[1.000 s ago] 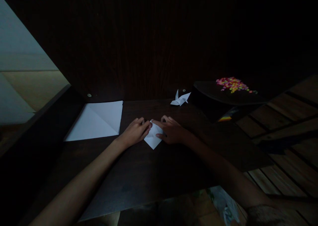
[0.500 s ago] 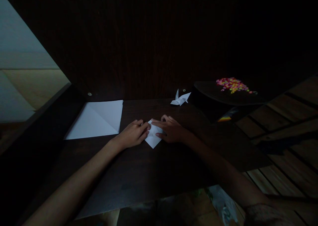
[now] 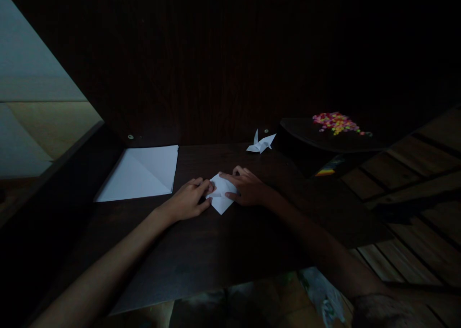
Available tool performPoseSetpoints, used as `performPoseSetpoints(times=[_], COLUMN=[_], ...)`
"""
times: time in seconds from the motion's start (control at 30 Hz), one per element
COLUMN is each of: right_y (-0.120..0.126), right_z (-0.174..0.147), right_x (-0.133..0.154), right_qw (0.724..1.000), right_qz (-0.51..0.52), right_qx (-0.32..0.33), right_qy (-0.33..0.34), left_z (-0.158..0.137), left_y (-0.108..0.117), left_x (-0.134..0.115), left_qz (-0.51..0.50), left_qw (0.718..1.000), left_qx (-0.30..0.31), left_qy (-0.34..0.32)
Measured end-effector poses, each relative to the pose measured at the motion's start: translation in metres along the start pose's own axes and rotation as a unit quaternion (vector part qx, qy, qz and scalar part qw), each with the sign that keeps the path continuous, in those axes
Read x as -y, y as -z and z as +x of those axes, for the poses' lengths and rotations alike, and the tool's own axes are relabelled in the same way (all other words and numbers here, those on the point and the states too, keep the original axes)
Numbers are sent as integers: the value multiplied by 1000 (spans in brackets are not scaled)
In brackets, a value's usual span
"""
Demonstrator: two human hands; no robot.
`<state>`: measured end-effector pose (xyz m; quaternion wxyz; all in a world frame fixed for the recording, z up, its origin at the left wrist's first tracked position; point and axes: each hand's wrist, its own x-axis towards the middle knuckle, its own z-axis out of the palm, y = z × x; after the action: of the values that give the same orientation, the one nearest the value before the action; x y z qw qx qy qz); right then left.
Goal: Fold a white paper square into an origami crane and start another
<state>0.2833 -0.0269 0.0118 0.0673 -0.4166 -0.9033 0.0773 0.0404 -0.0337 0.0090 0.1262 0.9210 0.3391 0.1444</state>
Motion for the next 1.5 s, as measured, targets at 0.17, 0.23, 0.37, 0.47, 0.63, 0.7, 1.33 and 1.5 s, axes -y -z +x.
performPoseSetpoints(times=[0.17,0.23,0.37,0.47,0.63,0.7,1.33,1.5], right_y=[2,2,3,1,-2,-3,-4,-3], right_z=[0,0,0,0,0,0,1,1], right_x=[0,1,0,-1,-3,-3,-5,-4], right_qw=[1000,1000,1000,1000,1000,1000,1000,1000], right_qz=[-1,0,0,-3,-3,-2,-2,3], right_qx=[7,13,18,12,7,4,12,14], right_qy=[12,18,19,24,26,26,24,18], left_z=[-1,-1,-1,0,2,1,-34,-29], left_y=[-5,-7,-9,-7,-2,-3,7,5], left_x=[-8,-13,-16,-15,-12,-12,-19,-18], left_qz=[97,152,198,203,210,201,73,33], left_qw=[995,988,978,976,971,972,995,999], left_qx=[8,24,42,46,74,70,36,13], left_qy=[-17,-26,-46,-70,-88,-99,-56,-1])
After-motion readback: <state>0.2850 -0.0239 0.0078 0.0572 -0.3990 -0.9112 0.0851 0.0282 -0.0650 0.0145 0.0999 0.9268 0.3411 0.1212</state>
